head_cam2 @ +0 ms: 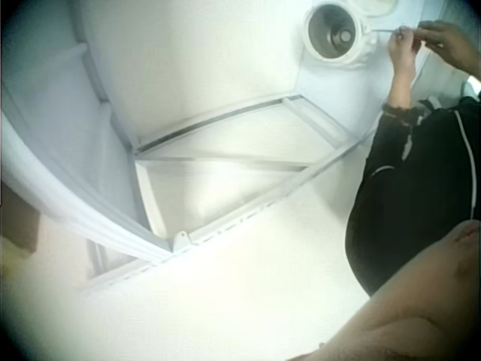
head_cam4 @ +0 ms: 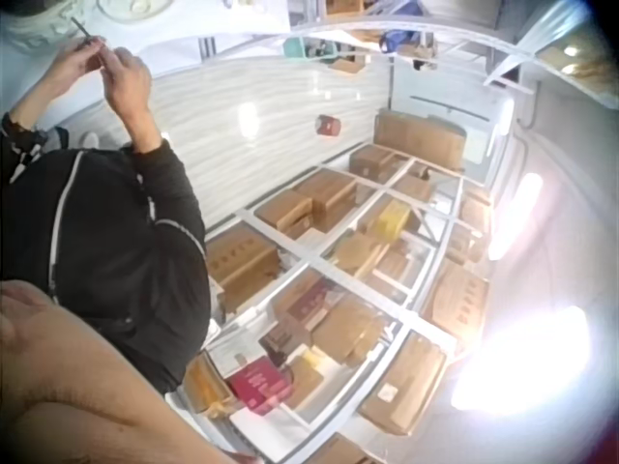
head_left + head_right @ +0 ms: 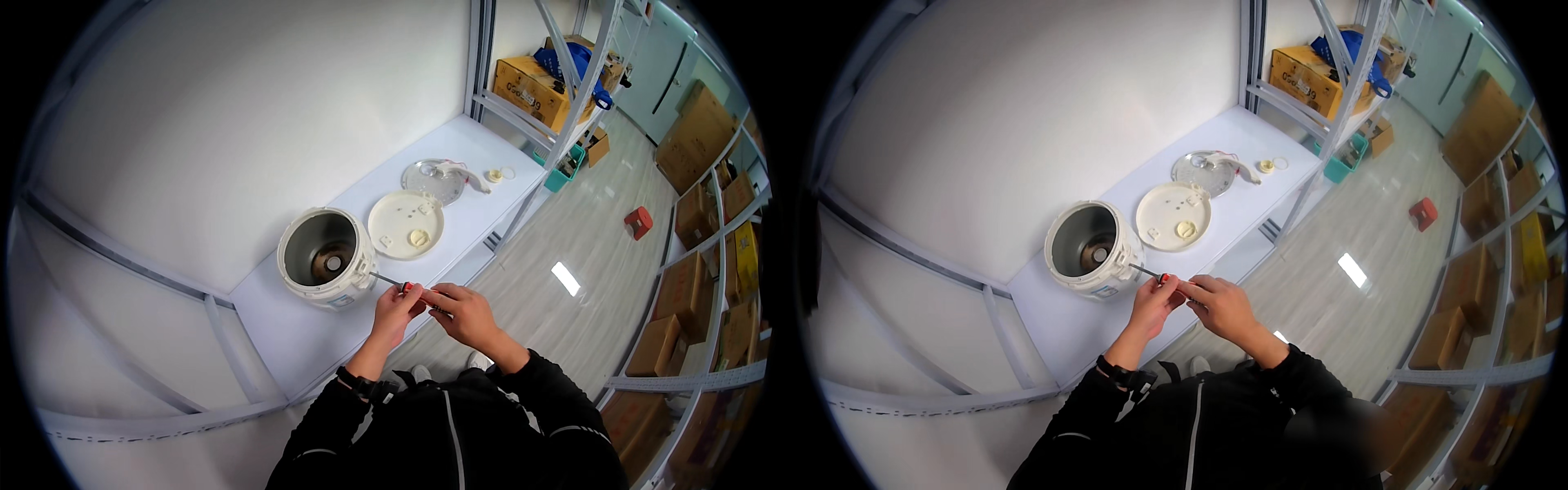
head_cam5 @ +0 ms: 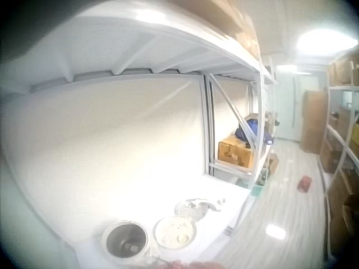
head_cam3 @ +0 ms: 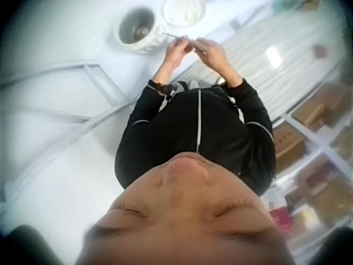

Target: The person uses a screwdriver to remove screws from the lid of a white appliance, then detaches the lid and inspects the interior. The person continues to unscrew components inside the appliance and removes a white plastic ring.

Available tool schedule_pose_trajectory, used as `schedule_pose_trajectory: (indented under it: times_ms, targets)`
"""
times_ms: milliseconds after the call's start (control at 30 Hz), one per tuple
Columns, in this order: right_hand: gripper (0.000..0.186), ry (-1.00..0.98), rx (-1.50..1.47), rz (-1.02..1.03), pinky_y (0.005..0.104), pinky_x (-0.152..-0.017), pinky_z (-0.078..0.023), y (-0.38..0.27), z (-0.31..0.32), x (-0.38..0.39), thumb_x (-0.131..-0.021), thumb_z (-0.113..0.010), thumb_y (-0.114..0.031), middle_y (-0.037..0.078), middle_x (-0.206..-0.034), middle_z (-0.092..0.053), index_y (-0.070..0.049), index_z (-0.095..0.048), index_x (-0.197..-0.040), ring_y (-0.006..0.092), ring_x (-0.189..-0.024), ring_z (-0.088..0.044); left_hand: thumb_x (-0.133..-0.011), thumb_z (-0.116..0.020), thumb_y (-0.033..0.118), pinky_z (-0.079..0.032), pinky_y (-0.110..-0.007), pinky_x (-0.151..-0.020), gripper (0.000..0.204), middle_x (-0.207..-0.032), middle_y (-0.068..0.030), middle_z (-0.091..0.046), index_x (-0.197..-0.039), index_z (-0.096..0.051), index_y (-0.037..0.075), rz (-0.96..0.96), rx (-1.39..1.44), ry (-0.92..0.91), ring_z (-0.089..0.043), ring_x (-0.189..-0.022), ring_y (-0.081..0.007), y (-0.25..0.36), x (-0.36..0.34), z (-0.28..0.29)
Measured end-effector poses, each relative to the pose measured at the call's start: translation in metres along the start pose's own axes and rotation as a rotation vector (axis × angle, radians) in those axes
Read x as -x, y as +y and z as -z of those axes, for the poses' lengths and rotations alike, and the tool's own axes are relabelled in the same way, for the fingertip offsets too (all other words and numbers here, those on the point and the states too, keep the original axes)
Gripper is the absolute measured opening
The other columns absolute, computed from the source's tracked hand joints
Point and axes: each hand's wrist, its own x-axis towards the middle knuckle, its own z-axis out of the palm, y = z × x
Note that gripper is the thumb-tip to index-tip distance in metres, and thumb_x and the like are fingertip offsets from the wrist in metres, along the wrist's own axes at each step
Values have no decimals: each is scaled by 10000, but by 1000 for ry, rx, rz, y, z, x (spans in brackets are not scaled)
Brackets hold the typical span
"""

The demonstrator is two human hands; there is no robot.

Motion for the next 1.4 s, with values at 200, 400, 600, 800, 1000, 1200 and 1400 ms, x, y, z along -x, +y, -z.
schedule_pose_trajectory:
  times_ms: [200,400,600,800,1000,1200,1400]
  targets:
    - [499,-27,-610,-584,341,-609,-545,7,-6,0,-985,-649,-450,115,-951,-684,-15,-661,-1231,210,-713,-679,-1015,-669,136,-577,-364,-913,190,-1095,-107,-692,-1127,-629,-11,-10,-37,-23,-694,-977,-204,-1,-2,4]
    - [708,-448,-708,-971,292,-527,-436,23,9,-8,-982,-567,-649,87,-681,-648,45,-706,-968,139,-571,-577,-1022,-642,95,-560,-394,-987,265,-1214,-137,-659,-1243,-580,-39,-88,55,-69,-670,-1085,-221,0,6,-2]
    - [562,-300,-516,-761,319,-574,-447,20,4,0,-868,-787,-541,69,-683,-648,10,-685,-905,152,-624,-587,-1016,-655,117,-557,-407,-994,302,-1188,-111,-652,-1262,-563,-33,-42,59,-30,-670,-1072,-222,4,7,-6]
    - [536,-133,-264,-597,336,-644,-493,16,-17,17,-724,-955,-353,71,-744,-629,-12,-625,-972,173,-676,-573,-980,-705,98,-599,-369,-908,324,-1102,-73,-635,-1231,-553,-38,6,-40,21,-676,-1014,-187,-2,-3,-4]
    - [490,-151,-764,-785,289,-532,-457,22,-22,14,-939,-752,-462,85,-735,-645,-30,-600,-1115,132,-579,-566,-999,-640,31,-544,-426,-1047,623,-1292,-201,-628,-1516,-310,-76,-64,87,-53,-638,-1209,-285,1,2,-9]
    - [540,-461,-928,-960,275,-516,-461,21,-2,-8,-1061,-493,-543,93,-746,-677,-29,-640,-1133,130,-541,-566,-1007,-623,29,-510,-435,-1087,704,-1336,-220,-613,-1581,-222,-34,-108,209,-145,-611,-1256,-306,-5,3,-3]
    - [390,-298,-725,-695,280,-631,-493,30,-14,1,-917,-794,-347,66,-802,-689,-26,-632,-1069,123,-691,-607,-977,-702,93,-589,-371,-926,557,-1177,-134,-656,-1450,-436,-34,-18,26,66,-678,-1062,-214,-1,1,-9]
